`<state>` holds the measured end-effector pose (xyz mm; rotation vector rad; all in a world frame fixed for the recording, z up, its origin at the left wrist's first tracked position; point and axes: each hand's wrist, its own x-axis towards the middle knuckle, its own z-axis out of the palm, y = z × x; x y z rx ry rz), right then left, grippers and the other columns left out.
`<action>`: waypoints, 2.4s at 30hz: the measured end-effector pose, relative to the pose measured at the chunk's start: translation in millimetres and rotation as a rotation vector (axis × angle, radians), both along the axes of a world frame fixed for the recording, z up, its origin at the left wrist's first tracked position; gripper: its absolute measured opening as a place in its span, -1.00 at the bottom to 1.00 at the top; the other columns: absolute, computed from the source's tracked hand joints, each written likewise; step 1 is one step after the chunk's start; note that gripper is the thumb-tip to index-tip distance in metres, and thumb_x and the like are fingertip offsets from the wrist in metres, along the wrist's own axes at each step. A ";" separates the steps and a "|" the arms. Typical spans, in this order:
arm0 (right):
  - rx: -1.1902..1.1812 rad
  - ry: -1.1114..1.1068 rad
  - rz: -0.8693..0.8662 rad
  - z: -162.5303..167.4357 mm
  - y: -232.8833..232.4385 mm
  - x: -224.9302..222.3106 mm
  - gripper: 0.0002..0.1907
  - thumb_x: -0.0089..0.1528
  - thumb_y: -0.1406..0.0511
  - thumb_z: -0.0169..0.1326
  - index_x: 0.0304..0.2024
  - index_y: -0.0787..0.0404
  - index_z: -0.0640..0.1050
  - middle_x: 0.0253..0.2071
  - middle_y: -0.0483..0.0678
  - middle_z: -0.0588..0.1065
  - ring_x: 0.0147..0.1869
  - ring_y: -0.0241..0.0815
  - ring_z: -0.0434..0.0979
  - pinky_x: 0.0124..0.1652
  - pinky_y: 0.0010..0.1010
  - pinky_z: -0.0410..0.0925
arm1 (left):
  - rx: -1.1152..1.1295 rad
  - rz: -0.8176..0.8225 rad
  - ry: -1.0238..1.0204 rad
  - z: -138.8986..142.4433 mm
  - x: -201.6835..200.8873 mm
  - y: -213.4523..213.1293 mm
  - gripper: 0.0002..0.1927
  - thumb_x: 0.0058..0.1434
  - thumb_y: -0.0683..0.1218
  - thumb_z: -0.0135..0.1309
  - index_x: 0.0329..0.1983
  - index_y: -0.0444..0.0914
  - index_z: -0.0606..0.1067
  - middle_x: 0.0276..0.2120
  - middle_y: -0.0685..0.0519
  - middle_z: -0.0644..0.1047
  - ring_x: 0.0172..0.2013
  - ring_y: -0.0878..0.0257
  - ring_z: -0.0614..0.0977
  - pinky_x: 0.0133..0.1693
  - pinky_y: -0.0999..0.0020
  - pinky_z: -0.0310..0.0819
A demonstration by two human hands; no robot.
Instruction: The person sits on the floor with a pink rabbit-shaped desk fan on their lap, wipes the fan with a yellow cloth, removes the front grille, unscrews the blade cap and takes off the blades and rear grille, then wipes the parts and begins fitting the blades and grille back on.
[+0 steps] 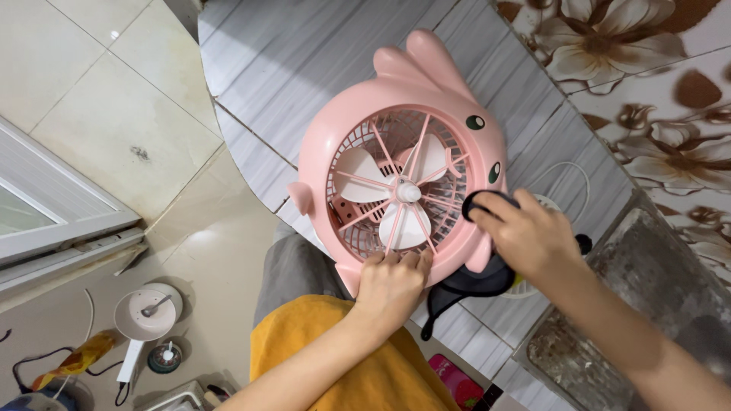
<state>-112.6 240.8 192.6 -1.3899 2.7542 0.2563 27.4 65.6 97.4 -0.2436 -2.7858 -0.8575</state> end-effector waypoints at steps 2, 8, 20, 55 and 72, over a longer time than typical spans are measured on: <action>0.016 0.109 0.019 0.1 -5.7 -10.4 -0.68 0.08 0.35 0.14 -0.11 0.05 0.69 0.07 -0.36 0.55 -0.24 -0.24 0.48 -0.39 -0.45 0.50 | -0.013 0.002 -0.004 0.9 -1.4 -0.1 -0.80 0.11 -0.16 0.09 -0.19 -0.22 0.59 -0.51 0.11 0.55 -0.47 0.20 0.62 -0.41 0.28 0.43; -0.060 0.052 -0.080 3.9 -13.0 10.3 -0.72 0.09 0.35 0.14 -0.14 0.06 0.68 0.02 -0.30 0.57 -0.20 -0.25 0.55 -0.36 -0.44 0.49 | -0.030 0.001 -0.024 3.5 -2.0 -2.9 -0.84 0.11 -0.15 0.09 -0.23 -0.21 0.58 -0.52 0.11 0.54 -0.46 0.19 0.63 -0.40 0.27 0.44; 0.147 0.081 -0.017 15.0 -21.5 3.5 -0.58 0.05 0.32 0.11 -0.02 0.03 0.64 0.13 -0.36 0.50 -0.17 -0.21 0.52 -0.39 -0.42 0.51 | 0.007 -0.038 -0.048 7.7 -1.6 -12.3 -0.77 0.01 -0.15 0.09 -0.24 -0.24 0.56 -0.50 0.09 0.54 -0.47 0.19 0.63 -0.43 0.28 0.42; -0.084 -0.374 -0.455 40.0 -3.8 49.3 -0.66 0.14 0.43 0.03 -0.06 0.12 0.64 0.06 -0.23 0.61 -0.18 -0.08 0.71 -0.27 -0.33 0.53 | 0.001 -0.165 -0.134 41.8 17.6 -15.3 -0.50 -0.28 -0.06 0.36 -0.20 -0.22 0.53 -0.35 0.05 0.62 -0.33 0.13 0.68 -0.28 0.20 0.48; -2.019 -1.453 -1.851 7.1 34.4 183.1 -0.64 0.19 0.05 0.17 -0.21 0.19 0.59 -0.40 -0.04 0.61 -0.39 -0.07 0.61 -0.34 -0.23 0.48 | 0.353 -0.372 -0.102 131.6 -82.2 -125.9 -0.38 -0.05 0.07 0.35 0.06 -0.32 0.58 0.03 -0.15 0.62 0.07 -0.09 0.57 0.10 0.11 0.46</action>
